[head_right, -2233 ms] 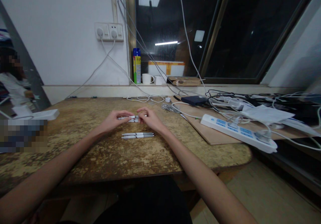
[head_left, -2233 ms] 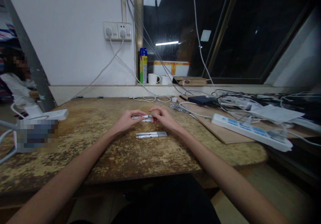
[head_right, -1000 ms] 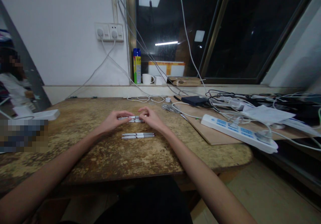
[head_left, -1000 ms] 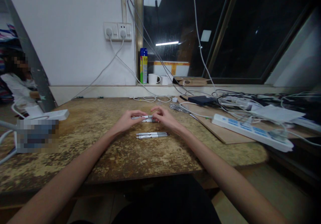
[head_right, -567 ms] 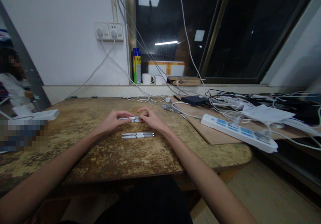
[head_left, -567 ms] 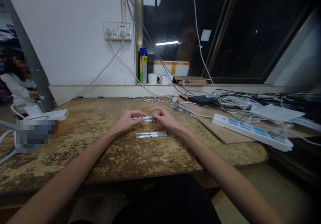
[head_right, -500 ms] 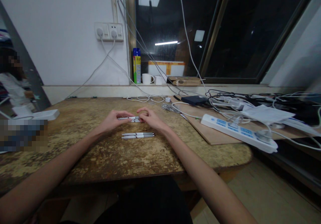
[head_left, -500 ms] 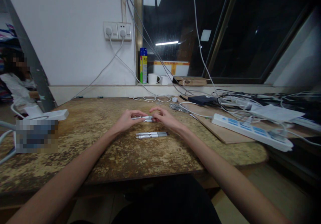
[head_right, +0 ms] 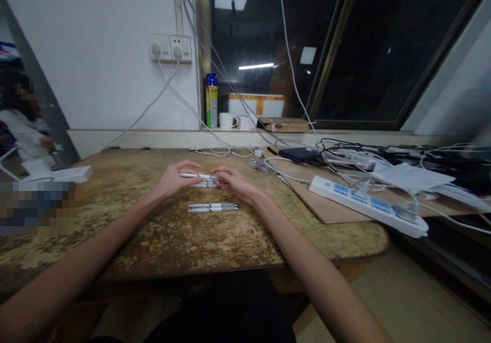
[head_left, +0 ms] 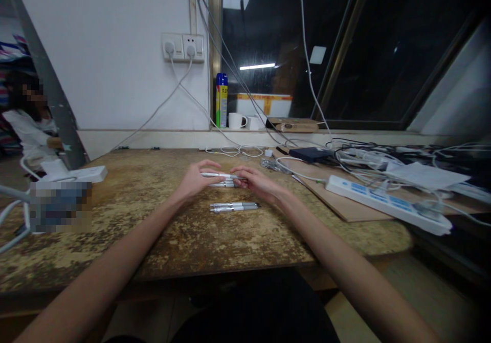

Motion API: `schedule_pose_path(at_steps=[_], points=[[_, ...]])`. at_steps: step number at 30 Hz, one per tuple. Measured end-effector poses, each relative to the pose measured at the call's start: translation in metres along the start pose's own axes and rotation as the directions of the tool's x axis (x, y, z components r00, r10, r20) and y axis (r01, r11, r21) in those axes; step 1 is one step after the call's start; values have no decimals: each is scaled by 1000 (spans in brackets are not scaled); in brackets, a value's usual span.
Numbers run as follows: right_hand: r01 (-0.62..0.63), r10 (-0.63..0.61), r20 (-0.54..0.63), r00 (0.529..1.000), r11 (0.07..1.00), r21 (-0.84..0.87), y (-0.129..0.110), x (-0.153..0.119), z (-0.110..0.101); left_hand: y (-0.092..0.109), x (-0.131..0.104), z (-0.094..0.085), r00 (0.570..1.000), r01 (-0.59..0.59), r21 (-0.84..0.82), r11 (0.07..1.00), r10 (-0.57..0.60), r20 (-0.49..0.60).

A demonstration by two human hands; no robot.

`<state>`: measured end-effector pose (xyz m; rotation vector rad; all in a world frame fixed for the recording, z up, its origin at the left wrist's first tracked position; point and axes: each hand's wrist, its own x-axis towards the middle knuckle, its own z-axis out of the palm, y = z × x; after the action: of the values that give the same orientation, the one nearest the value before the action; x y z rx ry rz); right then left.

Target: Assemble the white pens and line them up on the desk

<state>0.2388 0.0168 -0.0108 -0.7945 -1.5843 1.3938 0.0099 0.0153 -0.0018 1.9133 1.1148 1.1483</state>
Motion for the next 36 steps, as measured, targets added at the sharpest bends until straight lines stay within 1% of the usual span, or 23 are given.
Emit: schedule_pose_path(at_steps=[1, 3, 6, 9, 10, 12, 15, 17, 19, 21, 22, 25, 28, 31, 34, 36], points=[[5, -5, 8, 1000, 1000, -3, -1, -1, 1, -2, 1, 0, 998, 38, -5, 999, -38, -41], [34, -33, 46, 998, 999, -27, 0, -2, 3, -4, 2, 0, 992, 89, -74, 993, -95, -78], [82, -73, 92, 993, 992, -92, 5, -1, 5, -4, 2, 3, 993, 100, -244, 964, -112, -36], [105, -100, 42, 994, 983, -151, 8, 2, 7, -3, 2, 5, 996, 93, -323, 942, -91, 21], [125, -124, 15, 992, 979, -162, 8, 2, 8, -3, 2, 6, 996, 87, -319, 944, -83, 29], [188, -197, -31, 980, 965, -183, 4, 3, 9, -2, 2, 7, 996, 74, -258, 963, -61, 58], [285, -309, -91, 947, 935, -209, -2, 2, 11, 0, 0, 10, 991, 50, -149, 988, -30, 130], [314, -347, -128, 929, 923, -222, -4, 3, 11, 0, -1, 11, 987, 41, -131, 991, -20, 158], [321, -358, -166, 919, 923, -212, -3, 5, 10, 1, -1, 11, 985, 27, -135, 991, -3, 171], [329, -355, -222, 908, 933, -144, -1, 8, 6, 1, -1, 11, 984, 14, -145, 989, 12, 180], [340, -349, -257, 901, 937, -79, -1, 9, 4, 0, 0, 10, 983, 16, -153, 988, 12, 181], [368, -287, -348, 893, 909, 195, -2, 10, -4, -4, 3, 9, 985, 55, -168, 984, -26, 168], [390, -207, -404, 891, 805, 447, -8, 9, -11, -12, 8, 6, 986, 88, -156, 984, -64, 151], [415, -157, -423, 892, 654, 632, -14, 8, -17, -21, 12, 3, 992, 100, -159, 982, -86, 95], [363, -104, -367, 924, 537, 762, -18, 7, -20, -27, 14, -1, 994, 101, -154, 983, -94, 53], [328, -95, -325, 941, 502, 800, -19, 6, -21, -29, 14, -2, 995, 92, -153, 984, -86, 46]])
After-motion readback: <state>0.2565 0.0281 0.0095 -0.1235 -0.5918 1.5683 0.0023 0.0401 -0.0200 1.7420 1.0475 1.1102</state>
